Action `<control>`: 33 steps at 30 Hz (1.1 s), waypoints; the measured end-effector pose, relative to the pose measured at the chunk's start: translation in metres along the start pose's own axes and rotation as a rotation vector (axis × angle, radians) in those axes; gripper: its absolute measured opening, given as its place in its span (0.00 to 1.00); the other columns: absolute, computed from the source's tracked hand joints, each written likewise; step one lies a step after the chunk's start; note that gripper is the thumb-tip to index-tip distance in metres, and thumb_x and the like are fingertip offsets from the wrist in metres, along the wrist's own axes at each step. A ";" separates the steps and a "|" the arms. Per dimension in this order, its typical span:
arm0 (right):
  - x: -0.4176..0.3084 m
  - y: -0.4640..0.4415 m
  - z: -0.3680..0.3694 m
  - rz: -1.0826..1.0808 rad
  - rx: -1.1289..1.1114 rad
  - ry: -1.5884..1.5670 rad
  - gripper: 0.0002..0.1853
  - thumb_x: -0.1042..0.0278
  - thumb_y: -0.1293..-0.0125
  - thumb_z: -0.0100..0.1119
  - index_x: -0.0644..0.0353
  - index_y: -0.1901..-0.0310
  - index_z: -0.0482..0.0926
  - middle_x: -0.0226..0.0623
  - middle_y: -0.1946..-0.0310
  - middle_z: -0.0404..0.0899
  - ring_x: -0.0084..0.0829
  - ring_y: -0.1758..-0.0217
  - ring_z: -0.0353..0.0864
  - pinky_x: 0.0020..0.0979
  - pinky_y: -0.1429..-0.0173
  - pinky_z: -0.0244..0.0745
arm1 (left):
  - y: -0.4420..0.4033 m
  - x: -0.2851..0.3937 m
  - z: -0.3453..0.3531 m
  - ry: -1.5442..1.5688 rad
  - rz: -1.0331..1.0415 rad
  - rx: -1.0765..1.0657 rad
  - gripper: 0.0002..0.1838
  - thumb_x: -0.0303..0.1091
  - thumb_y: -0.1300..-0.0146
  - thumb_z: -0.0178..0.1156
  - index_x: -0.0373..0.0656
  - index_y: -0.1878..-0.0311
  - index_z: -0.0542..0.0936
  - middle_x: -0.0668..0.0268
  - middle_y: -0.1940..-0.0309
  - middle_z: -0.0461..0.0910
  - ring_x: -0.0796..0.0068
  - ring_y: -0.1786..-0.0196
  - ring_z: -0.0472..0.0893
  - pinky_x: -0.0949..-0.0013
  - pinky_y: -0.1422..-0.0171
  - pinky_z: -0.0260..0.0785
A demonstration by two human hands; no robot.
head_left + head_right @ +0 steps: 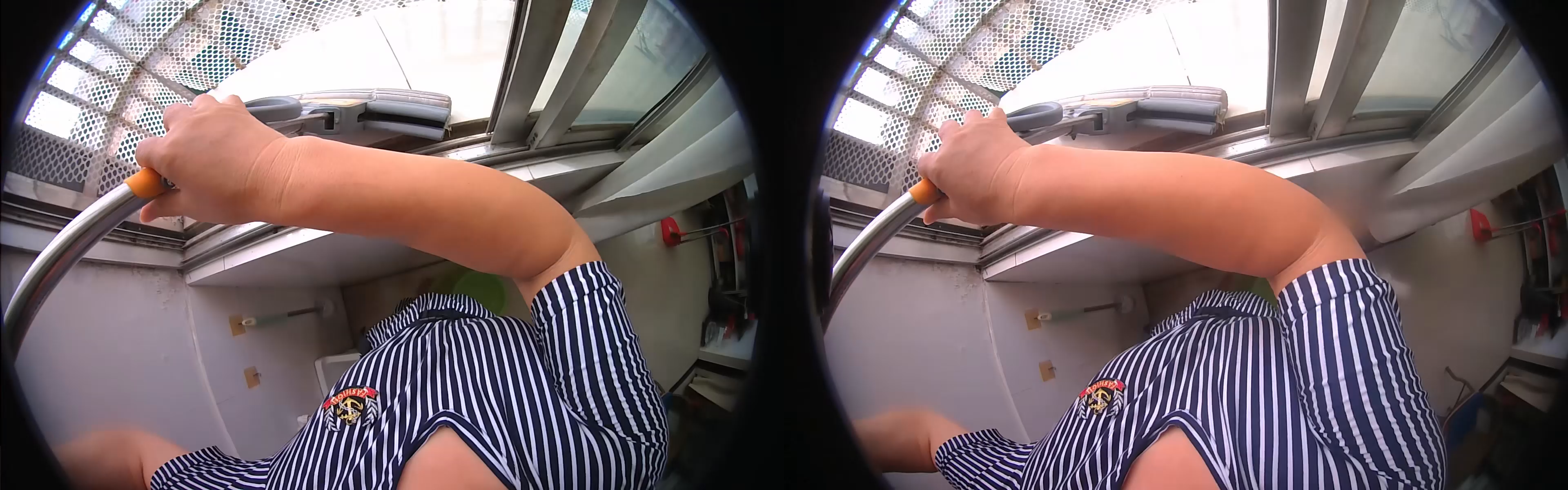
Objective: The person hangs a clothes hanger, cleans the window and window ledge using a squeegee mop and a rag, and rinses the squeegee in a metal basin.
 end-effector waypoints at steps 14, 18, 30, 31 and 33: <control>-0.041 0.021 0.044 -0.027 -0.402 -0.124 0.12 0.59 0.41 0.64 0.48 0.57 0.88 0.31 0.69 0.85 0.29 0.61 0.83 0.34 0.53 0.79 | 0.072 0.102 0.004 -0.317 0.015 0.261 0.10 0.39 0.35 0.65 0.44 0.63 0.78 0.66 0.67 0.81 0.68 0.62 0.82 0.65 0.55 0.77; -0.049 0.036 0.040 -0.087 -0.401 -0.072 0.13 0.60 0.41 0.63 0.48 0.55 0.87 0.32 0.68 0.85 0.29 0.59 0.83 0.34 0.51 0.78 | 0.089 0.144 0.009 -0.388 -0.047 0.166 0.10 0.40 0.35 0.65 0.44 0.65 0.79 0.64 0.67 0.82 0.67 0.61 0.83 0.64 0.55 0.78; -0.088 0.046 0.009 -0.377 -0.309 -0.233 0.08 0.63 0.35 0.61 0.58 0.66 0.83 0.40 0.69 0.82 0.36 0.63 0.82 0.43 0.52 0.76 | 0.122 0.232 -0.013 -0.244 0.082 0.113 0.10 0.41 0.34 0.64 0.43 0.61 0.81 0.62 0.63 0.85 0.62 0.56 0.85 0.58 0.45 0.79; -0.086 0.044 0.007 -0.404 -0.314 -0.256 0.08 0.64 0.34 0.60 0.58 0.67 0.82 0.39 0.70 0.82 0.36 0.63 0.81 0.43 0.53 0.76 | 0.121 0.230 -0.008 -0.244 0.088 0.109 0.10 0.41 0.34 0.64 0.43 0.61 0.81 0.62 0.63 0.85 0.62 0.56 0.85 0.58 0.45 0.79; -0.095 0.041 0.017 -0.171 -0.246 -0.179 0.08 0.64 0.34 0.60 0.58 0.67 0.82 0.40 0.71 0.82 0.36 0.64 0.81 0.43 0.53 0.75 | 0.135 0.224 0.007 -0.231 0.106 -0.024 0.15 0.44 0.33 0.64 0.40 0.57 0.82 0.61 0.59 0.85 0.59 0.49 0.83 0.50 0.33 0.72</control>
Point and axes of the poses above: each hand's wrist, its own y-axis away from the middle knuckle, its own z-axis out of the palm, x = y × z, the point moved 2 cm from there along -y, towards the middle knuckle
